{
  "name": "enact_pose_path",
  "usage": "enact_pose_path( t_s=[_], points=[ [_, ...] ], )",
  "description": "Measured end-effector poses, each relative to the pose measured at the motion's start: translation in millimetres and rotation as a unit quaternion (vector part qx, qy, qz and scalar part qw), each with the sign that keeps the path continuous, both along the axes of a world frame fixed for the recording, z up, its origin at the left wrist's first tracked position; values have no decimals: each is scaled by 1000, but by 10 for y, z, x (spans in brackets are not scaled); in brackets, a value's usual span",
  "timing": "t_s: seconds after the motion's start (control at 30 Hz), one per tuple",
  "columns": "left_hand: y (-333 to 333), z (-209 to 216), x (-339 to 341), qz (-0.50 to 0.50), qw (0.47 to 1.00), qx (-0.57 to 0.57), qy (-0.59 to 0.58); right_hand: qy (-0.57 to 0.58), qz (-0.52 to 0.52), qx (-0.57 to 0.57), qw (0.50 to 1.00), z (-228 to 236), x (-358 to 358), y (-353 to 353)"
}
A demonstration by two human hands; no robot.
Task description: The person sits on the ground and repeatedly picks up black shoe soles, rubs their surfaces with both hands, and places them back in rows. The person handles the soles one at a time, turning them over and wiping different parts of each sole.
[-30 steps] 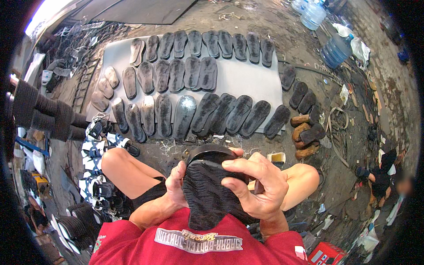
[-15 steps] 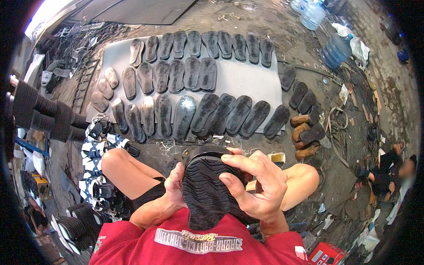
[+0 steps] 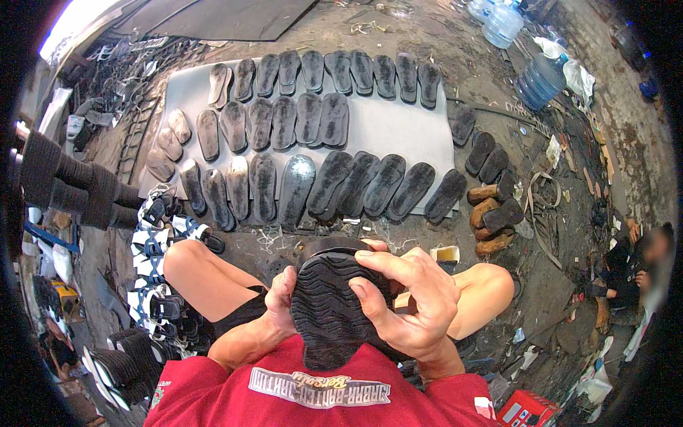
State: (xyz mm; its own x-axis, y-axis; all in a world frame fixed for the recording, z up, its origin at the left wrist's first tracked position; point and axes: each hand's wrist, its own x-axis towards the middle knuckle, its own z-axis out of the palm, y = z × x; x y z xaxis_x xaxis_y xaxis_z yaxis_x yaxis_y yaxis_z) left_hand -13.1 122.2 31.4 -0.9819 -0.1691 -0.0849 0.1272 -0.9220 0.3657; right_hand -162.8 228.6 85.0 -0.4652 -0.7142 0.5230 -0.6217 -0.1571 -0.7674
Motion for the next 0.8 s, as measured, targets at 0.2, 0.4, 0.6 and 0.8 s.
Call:
enact_pose_path(
  t_s=[0.2, 0.4, 0.6, 0.8],
  points=[
    [8, -112, 31, 5, 999, -2, 49, 25, -24, 8, 999, 18, 38, -12],
    [-112, 84, -26, 16, 987, -132, 87, 56, -77, 17, 995, 80, 114, 13],
    [-115, 84, -7, 181, 953, -239, -50, 141, -118, -26, 983, -33, 113, -163],
    [-77, -137, -267, 413, 743, -490, -195, 33, -144, -37, 988, -395, 255, -329]
  ],
)
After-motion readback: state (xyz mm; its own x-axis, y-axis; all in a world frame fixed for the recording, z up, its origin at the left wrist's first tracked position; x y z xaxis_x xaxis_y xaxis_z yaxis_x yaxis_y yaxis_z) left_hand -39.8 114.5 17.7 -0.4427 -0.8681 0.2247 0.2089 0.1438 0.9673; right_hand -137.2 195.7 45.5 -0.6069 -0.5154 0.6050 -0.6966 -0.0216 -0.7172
